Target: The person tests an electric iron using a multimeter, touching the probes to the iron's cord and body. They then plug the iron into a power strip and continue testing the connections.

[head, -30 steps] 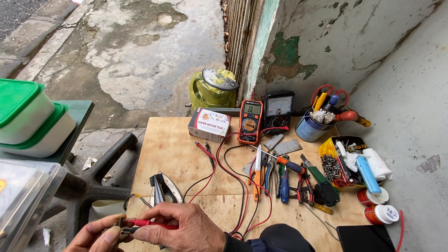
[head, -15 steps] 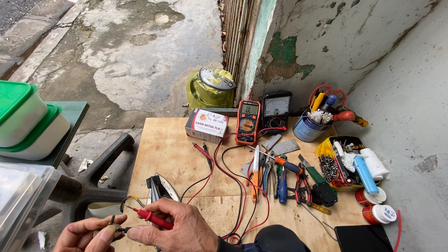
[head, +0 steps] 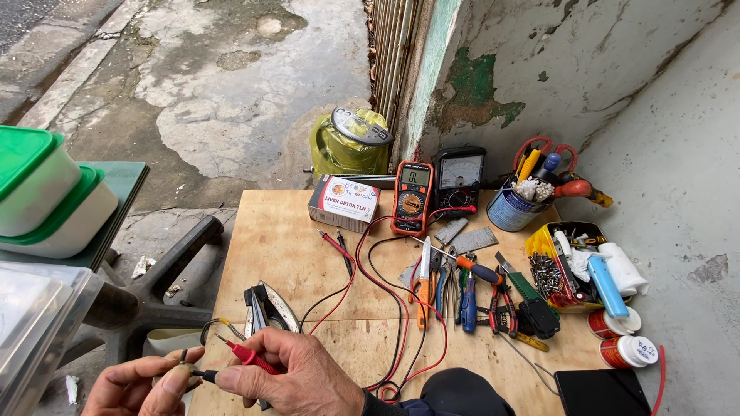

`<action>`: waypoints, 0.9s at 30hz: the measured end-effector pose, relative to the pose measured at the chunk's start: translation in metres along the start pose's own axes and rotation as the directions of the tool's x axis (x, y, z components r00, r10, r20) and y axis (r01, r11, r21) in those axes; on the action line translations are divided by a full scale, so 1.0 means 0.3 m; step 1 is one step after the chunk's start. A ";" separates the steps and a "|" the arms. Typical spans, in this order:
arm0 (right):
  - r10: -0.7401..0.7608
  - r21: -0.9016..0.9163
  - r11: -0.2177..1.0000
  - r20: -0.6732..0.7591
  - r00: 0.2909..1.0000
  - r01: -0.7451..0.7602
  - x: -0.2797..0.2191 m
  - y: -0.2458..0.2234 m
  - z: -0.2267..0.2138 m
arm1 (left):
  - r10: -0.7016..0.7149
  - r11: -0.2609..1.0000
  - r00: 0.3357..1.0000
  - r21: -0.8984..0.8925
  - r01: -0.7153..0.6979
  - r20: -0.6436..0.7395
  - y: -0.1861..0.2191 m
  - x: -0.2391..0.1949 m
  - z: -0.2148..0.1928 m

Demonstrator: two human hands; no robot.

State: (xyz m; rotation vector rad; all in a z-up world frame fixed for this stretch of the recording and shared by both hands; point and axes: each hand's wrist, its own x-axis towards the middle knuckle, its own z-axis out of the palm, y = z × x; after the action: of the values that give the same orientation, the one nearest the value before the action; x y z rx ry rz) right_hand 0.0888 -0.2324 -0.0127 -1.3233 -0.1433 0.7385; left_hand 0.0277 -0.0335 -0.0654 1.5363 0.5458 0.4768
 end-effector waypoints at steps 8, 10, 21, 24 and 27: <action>0.079 -0.041 0.996 -0.005 0.997 -0.080 -0.022 -0.045 0.000 | 0.019 0.999 0.999 -0.048 -0.017 0.037 -0.053 0.025 -0.033; 0.088 -0.073 0.993 -0.007 0.996 -0.088 -0.021 -0.043 -0.001 | 0.023 0.999 0.998 -0.031 -0.021 0.063 -0.054 0.030 -0.038; -0.065 -0.105 0.992 0.079 0.995 0.073 -0.022 -0.010 -0.012 | -0.204 0.979 0.979 -0.010 0.204 -0.001 0.049 0.006 -0.001; -0.104 -0.100 0.988 0.132 0.986 0.118 -0.023 0.003 -0.031 | -0.196 0.980 0.981 0.035 0.195 0.002 0.036 0.005 -0.010; -0.237 -0.103 0.960 0.196 0.952 0.260 -0.032 -0.003 -0.045 | -0.234 0.971 0.968 -0.028 0.238 0.085 0.013 0.020 -0.042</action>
State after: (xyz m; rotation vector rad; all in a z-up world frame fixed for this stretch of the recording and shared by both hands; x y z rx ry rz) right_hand 0.0885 -0.2491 -0.0127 -1.3276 -0.5033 0.6408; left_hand 0.0252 -0.0199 -0.0612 1.4258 0.6438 0.2394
